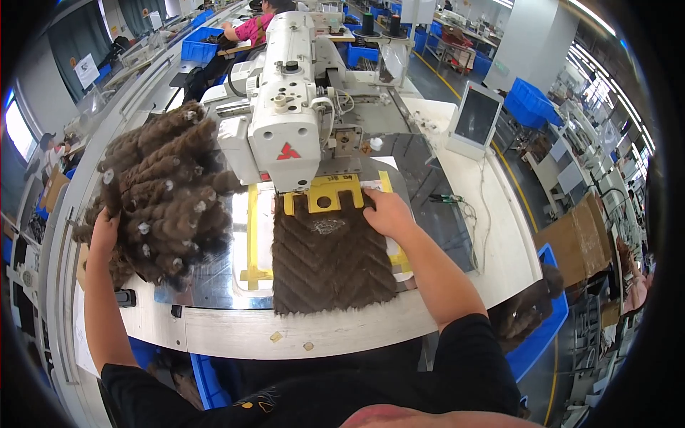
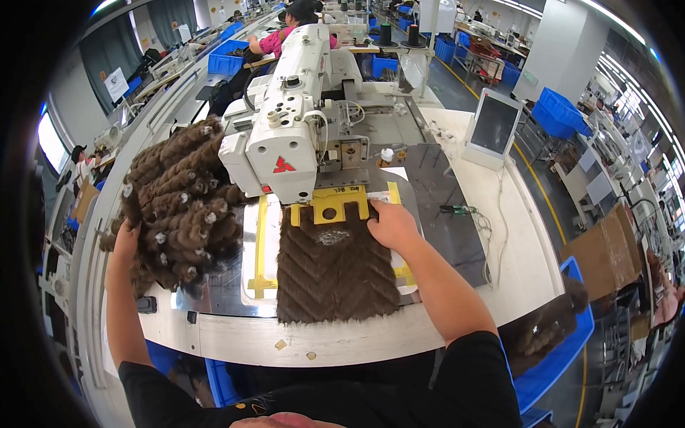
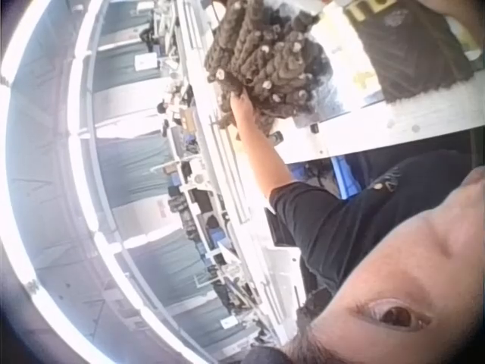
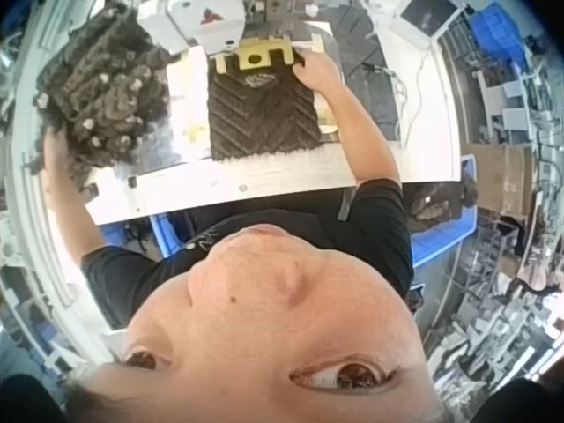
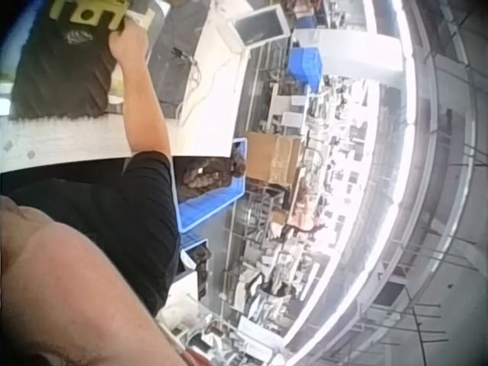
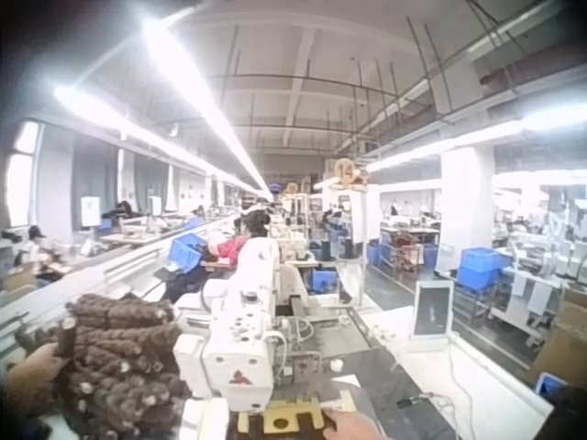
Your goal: Sewing and assembling faux fur pieces using an industrial sewing machine in a factory setting.
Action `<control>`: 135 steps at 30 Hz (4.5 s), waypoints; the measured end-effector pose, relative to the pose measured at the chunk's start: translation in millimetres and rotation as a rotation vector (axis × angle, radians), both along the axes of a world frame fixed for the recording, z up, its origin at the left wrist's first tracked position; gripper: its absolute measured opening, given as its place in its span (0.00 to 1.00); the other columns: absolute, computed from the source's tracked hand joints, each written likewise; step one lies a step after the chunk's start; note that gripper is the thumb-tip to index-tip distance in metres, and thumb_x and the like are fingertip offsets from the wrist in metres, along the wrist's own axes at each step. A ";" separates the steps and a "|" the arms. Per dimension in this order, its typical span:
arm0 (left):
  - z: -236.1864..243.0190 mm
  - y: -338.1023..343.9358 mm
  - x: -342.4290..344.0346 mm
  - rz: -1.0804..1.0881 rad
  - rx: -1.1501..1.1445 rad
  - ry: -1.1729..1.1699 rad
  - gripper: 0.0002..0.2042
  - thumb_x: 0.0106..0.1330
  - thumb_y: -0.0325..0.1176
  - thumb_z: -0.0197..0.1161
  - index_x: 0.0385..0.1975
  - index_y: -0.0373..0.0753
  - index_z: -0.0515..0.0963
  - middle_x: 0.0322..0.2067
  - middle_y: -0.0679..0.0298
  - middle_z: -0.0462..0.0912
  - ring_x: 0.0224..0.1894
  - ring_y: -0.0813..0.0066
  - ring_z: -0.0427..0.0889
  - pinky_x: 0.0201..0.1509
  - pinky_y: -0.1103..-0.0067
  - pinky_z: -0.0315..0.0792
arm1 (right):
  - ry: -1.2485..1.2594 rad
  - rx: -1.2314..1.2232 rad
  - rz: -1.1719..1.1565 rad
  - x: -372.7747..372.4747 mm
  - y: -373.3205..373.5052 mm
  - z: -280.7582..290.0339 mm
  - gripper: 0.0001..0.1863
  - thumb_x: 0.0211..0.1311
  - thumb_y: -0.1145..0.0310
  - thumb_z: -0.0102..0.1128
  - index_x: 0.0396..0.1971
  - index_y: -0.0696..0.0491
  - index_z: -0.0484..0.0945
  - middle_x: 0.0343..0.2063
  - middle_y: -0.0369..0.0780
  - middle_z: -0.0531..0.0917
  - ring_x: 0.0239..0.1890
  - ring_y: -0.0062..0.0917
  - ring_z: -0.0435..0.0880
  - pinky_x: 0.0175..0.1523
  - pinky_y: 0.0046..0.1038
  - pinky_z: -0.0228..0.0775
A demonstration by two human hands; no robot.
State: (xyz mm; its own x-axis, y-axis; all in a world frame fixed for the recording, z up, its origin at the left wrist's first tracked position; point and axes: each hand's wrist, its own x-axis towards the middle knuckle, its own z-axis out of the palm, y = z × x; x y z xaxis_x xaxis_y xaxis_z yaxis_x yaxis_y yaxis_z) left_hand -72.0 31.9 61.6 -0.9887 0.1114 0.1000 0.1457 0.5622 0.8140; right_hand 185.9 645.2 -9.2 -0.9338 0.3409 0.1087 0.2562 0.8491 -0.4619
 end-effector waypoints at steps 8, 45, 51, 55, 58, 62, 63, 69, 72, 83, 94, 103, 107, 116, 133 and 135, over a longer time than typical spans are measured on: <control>10.2 27.3 28.3 -0.030 -0.963 0.465 0.18 0.53 0.16 0.59 0.45 0.34 0.82 0.42 0.50 0.84 0.50 0.42 0.80 0.56 0.56 0.74 | 0.013 -0.017 -0.007 -0.4 0.5 0.5 0.28 0.58 0.64 0.59 0.61 0.54 0.80 0.45 0.54 0.87 0.49 0.50 0.85 0.57 0.45 0.78; -15.4 -5.6 -28.2 0.064 -0.259 0.444 0.21 0.75 0.43 0.62 0.60 0.36 0.74 0.46 0.52 0.85 0.48 0.54 0.84 0.52 0.66 0.75 | -0.014 -0.052 -0.006 -3.9 1.4 -0.3 0.28 0.59 0.62 0.59 0.60 0.52 0.80 0.45 0.54 0.87 0.50 0.51 0.84 0.58 0.45 0.77; 13.7 34.8 26.5 -0.192 -0.753 0.406 0.17 0.53 0.20 0.63 0.45 0.32 0.79 0.43 0.47 0.80 0.52 0.41 0.77 0.57 0.60 0.73 | -0.016 -0.054 -0.013 -3.3 -0.2 0.8 0.28 0.58 0.63 0.58 0.61 0.51 0.80 0.45 0.54 0.87 0.49 0.51 0.85 0.57 0.46 0.77; 19.1 58.7 43.6 -0.129 -0.866 0.434 0.18 0.55 0.18 0.61 0.48 0.32 0.80 0.44 0.47 0.81 0.53 0.40 0.77 0.59 0.60 0.73 | -0.027 -0.054 -0.022 -2.0 2.8 -0.4 0.28 0.58 0.63 0.58 0.61 0.51 0.80 0.44 0.54 0.87 0.49 0.51 0.85 0.57 0.46 0.77; 2.1 54.8 34.7 -0.051 -0.759 0.363 0.19 0.60 0.18 0.57 0.53 0.32 0.79 0.49 0.49 0.83 0.55 0.46 0.81 0.58 0.64 0.75 | -0.035 -0.048 -0.023 -1.7 2.2 1.1 0.28 0.58 0.63 0.58 0.61 0.51 0.80 0.44 0.54 0.87 0.49 0.52 0.85 0.57 0.46 0.78; -34.5 -17.5 -17.4 -0.031 -0.213 0.306 0.14 0.74 0.27 0.55 0.55 0.37 0.79 0.50 0.60 0.86 0.52 0.64 0.83 0.51 0.71 0.76 | -0.017 -0.041 0.003 -4.6 -1.0 0.4 0.28 0.58 0.63 0.58 0.60 0.51 0.80 0.44 0.54 0.87 0.48 0.51 0.85 0.56 0.46 0.78; -37.8 -23.7 -23.3 0.048 -0.087 0.213 0.12 0.78 0.33 0.55 0.55 0.38 0.79 0.49 0.63 0.86 0.50 0.69 0.82 0.48 0.73 0.76 | -0.025 -0.045 -0.003 -3.8 -1.9 2.2 0.28 0.58 0.63 0.58 0.60 0.51 0.80 0.44 0.54 0.87 0.49 0.51 0.85 0.57 0.46 0.78; 8.7 21.4 9.4 0.050 0.212 0.068 0.20 0.78 0.52 0.58 0.50 0.40 0.80 0.46 0.65 0.85 0.48 0.68 0.81 0.48 0.70 0.75 | -0.026 -0.049 -0.021 -2.1 0.0 1.2 0.28 0.59 0.63 0.58 0.60 0.51 0.80 0.45 0.53 0.87 0.50 0.50 0.85 0.57 0.45 0.77; 25.3 39.4 24.8 -0.012 -0.193 0.229 0.17 0.73 0.44 0.63 0.48 0.35 0.80 0.46 0.56 0.86 0.49 0.56 0.83 0.52 0.68 0.75 | -0.018 -0.040 -0.014 -2.8 1.4 -1.1 0.28 0.59 0.63 0.59 0.61 0.51 0.80 0.45 0.53 0.87 0.50 0.50 0.85 0.58 0.45 0.77; 12.5 50.2 32.4 -0.142 -0.445 0.333 0.19 0.63 0.18 0.52 0.52 0.35 0.80 0.45 0.47 0.85 0.51 0.45 0.83 0.59 0.65 0.75 | -0.024 -0.023 -0.009 0.1 0.9 2.9 0.27 0.60 0.63 0.58 0.61 0.51 0.79 0.44 0.52 0.87 0.49 0.50 0.85 0.57 0.45 0.78; 29.8 14.0 6.9 0.145 0.542 -0.049 0.12 0.81 0.47 0.53 0.56 0.53 0.76 0.43 0.72 0.87 0.40 0.83 0.81 0.35 0.77 0.69 | 0.010 -0.011 -0.016 -2.4 2.6 -3.1 0.27 0.59 0.63 0.59 0.60 0.50 0.80 0.44 0.53 0.87 0.49 0.50 0.85 0.57 0.46 0.77; 47.8 21.1 -14.7 0.280 0.767 0.131 0.12 0.81 0.42 0.55 0.54 0.42 0.74 0.40 0.67 0.82 0.41 0.74 0.82 0.42 0.74 0.75 | -0.007 -0.025 -0.018 0.7 1.4 -0.1 0.28 0.59 0.62 0.59 0.61 0.50 0.80 0.44 0.52 0.87 0.49 0.50 0.85 0.57 0.46 0.77; 27.6 12.7 -31.1 0.317 0.745 0.294 0.12 0.81 0.41 0.54 0.55 0.42 0.73 0.38 0.67 0.79 0.39 0.74 0.81 0.42 0.74 0.75 | -0.027 -0.039 -0.019 -0.3 1.6 2.5 0.28 0.59 0.62 0.59 0.61 0.49 0.79 0.45 0.52 0.87 0.50 0.50 0.85 0.57 0.45 0.78; 62.4 41.6 -11.0 0.556 0.788 0.305 0.16 0.79 0.52 0.56 0.44 0.44 0.73 0.25 0.70 0.70 0.21 0.80 0.68 0.23 0.79 0.65 | -0.019 -0.033 -0.027 0.1 1.5 0.0 0.27 0.60 0.63 0.59 0.61 0.50 0.79 0.45 0.52 0.87 0.50 0.50 0.85 0.57 0.46 0.78; 56.9 265.2 167.6 -0.242 1.372 -0.052 0.09 0.74 0.39 0.62 0.40 0.40 0.75 0.33 0.62 0.83 0.38 0.69 0.82 0.50 0.70 0.77 | 0.339 -0.299 0.292 28.5 -53.3 93.1 0.32 0.57 0.60 0.73 0.63 0.53 0.78 0.45 0.44 0.82 0.48 0.37 0.83 0.55 0.36 0.76; 40.1 292.6 189.1 -0.315 1.303 -0.075 0.09 0.74 0.36 0.61 0.46 0.40 0.73 0.38 0.60 0.83 0.44 0.69 0.82 0.56 0.70 0.74 | 0.387 -0.272 0.468 28.3 -86.2 118.7 0.32 0.58 0.61 0.73 0.63 0.54 0.78 0.47 0.46 0.82 0.48 0.37 0.84 0.55 0.35 0.77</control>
